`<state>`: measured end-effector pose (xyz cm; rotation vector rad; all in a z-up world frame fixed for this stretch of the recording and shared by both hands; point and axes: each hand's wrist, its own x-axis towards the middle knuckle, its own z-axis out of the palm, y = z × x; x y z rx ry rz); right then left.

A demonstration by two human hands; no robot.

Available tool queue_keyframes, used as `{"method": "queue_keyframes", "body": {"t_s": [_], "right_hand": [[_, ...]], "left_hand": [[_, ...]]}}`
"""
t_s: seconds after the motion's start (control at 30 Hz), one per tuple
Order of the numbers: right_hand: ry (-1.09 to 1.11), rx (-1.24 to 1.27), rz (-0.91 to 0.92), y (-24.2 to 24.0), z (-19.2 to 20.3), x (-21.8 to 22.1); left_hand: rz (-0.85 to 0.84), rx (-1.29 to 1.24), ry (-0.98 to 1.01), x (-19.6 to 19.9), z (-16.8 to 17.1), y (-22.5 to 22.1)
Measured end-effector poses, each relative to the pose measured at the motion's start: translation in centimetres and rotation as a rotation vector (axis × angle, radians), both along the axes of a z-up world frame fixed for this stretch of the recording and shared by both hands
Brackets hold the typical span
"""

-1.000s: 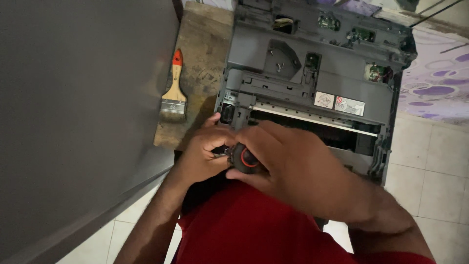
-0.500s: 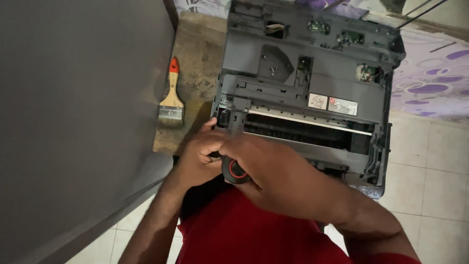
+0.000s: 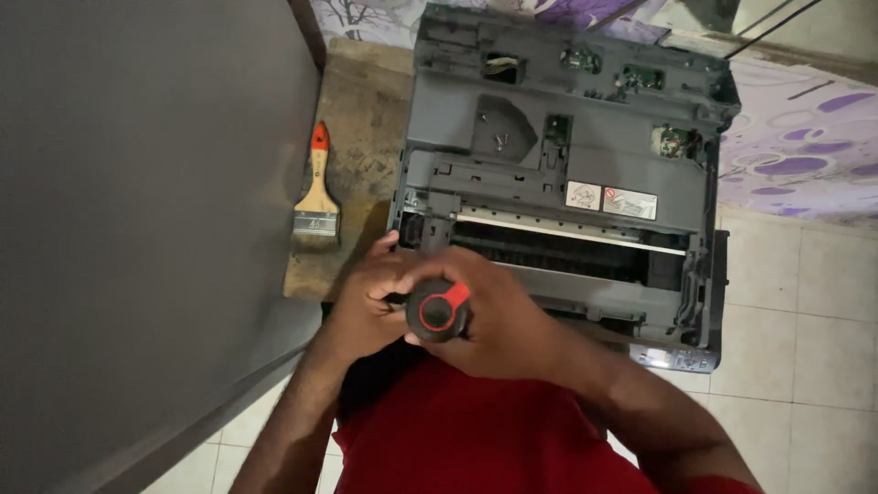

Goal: Disassembling, cleaning, and reassembling a printer using a screwdriver and a brush

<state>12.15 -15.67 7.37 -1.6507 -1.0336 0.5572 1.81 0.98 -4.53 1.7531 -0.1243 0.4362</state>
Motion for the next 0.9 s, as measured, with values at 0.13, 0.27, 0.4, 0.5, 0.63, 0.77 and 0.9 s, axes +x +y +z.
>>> {"method": "queue_keyframes", "body": {"t_s": [0.13,0.27,0.4,0.5,0.63,0.77,0.9], "right_hand": [[0.208,0.164,0.003,-0.9,-0.8,-0.2],[0.24,0.347,-0.094,-3.1,0.3,1.0],[0.234,0.482,-0.274,-6.2,0.1,3.2],[0.07,0.354,-0.718,-8.6,0.2,3.7],[0.447,0.658,-0.592,-20.5,-5.4,7.3],[0.711,0.688,-0.672,-28.3,-8.3,10.0],[0.709,0.687,-0.8,-30.7,-12.5,12.2]], "left_hand": [[-0.049,0.0,0.006,0.2,2.6,0.5],[0.086,-0.095,0.002,0.7,3.9,1.3],[0.401,0.011,0.189,1.6,3.1,1.0],[0.299,-0.114,0.823,3.9,6.4,0.8],[0.266,-0.04,1.037,5.7,8.1,0.4],[0.219,-0.119,0.964,5.7,6.1,0.7],[0.213,-0.147,0.841,5.6,4.2,0.5]]}}
